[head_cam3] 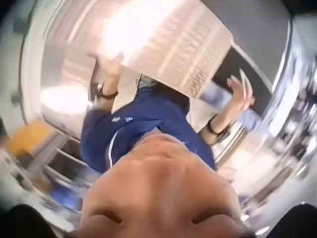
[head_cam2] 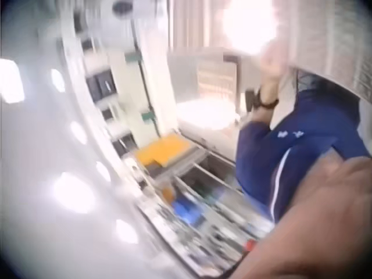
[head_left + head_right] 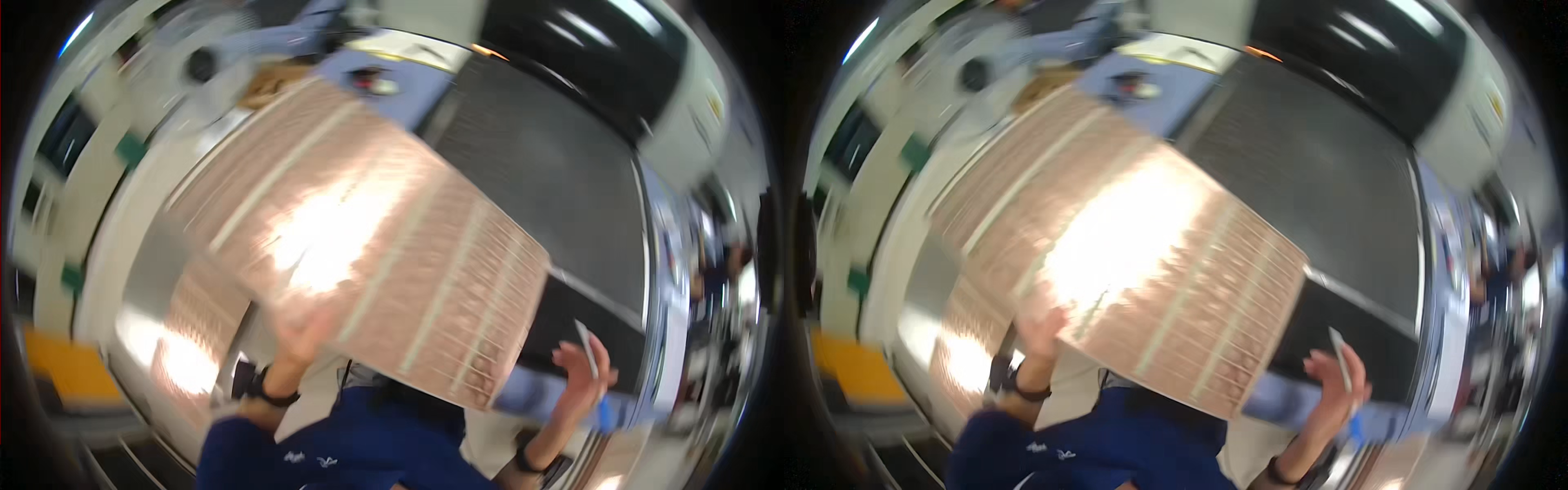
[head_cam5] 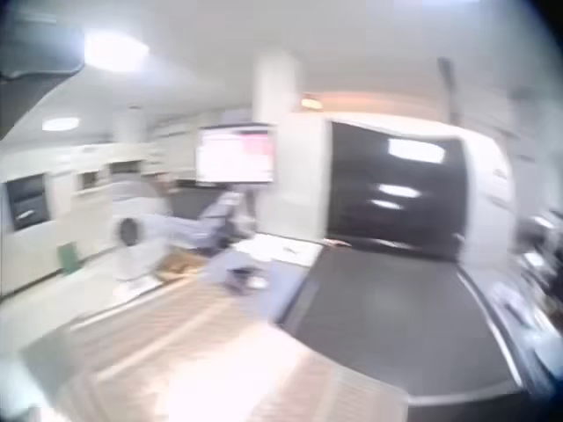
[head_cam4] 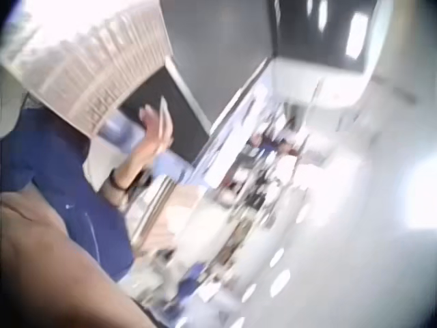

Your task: Inspecting a large copper PCB panel, marking specific points with a blue marker, and operating an inspection machine workstation.

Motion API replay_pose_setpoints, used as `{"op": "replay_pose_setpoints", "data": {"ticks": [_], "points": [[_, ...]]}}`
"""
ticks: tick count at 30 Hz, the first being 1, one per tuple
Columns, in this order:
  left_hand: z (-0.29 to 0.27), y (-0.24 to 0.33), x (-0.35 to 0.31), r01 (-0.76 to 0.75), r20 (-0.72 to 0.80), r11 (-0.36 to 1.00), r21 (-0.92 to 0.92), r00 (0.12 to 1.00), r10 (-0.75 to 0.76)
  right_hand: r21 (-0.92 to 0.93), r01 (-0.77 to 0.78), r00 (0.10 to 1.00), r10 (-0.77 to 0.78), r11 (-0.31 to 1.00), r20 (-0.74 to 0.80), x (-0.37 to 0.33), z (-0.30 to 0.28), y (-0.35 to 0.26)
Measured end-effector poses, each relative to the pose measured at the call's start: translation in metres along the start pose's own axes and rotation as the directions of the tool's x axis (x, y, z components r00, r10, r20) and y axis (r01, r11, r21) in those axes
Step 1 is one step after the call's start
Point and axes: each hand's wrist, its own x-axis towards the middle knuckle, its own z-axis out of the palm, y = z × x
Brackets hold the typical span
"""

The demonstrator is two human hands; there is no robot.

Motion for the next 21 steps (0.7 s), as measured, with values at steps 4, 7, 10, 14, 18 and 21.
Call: {"op": "replay_pose_setpoints", "data": {"ticks": [4, 7, 10, 14, 18, 21], "points": [[-0.233, 0.039, -0.015, 0.112, 0.232, 0.950, 0.292, 0.955, -0.184, 0.366, -0.460, 0.863, 0.504, 0.809, -0.029, -0.146, 0.062, -0.032], [-0.195, 0.038, 0.008, 0.221, 0.241, 0.936, 0.276, 0.926, -0.289, 0.310, -0.532, 0.828, 0.561, 0.788, -0.003, -0.124, 0.073, 0.026], [-0.095, 0.047, 0.001, 0.266, 0.058, 0.927, 0.264, 0.955, -0.290, 0.244, -0.555, 0.820, 0.573, 0.796, -0.004, -0.121, 0.067, 0.046], [-0.076, 0.046, 0.007, 0.176, -0.103, 0.948, 0.265, 0.983, -0.154, 0.178, -0.536, 0.836, 0.548, 0.825, -0.023, -0.129, 0.072, 0.029], [-0.097, 0.041, 0.009, 0.005, -0.127, 0.950, 0.313, 0.991, 0.037, 0.043, -0.465, 0.885, 0.465, 0.884, 0.014, -0.152, 0.084, 0.021], [-0.138, 0.036, 0.019, 0.038, -0.108, 0.960, 0.276, 0.994, -0.009, -0.009, -0.425, 0.904, 0.425, 0.905, 0.052, -0.150, 0.086, 0.024]]}}
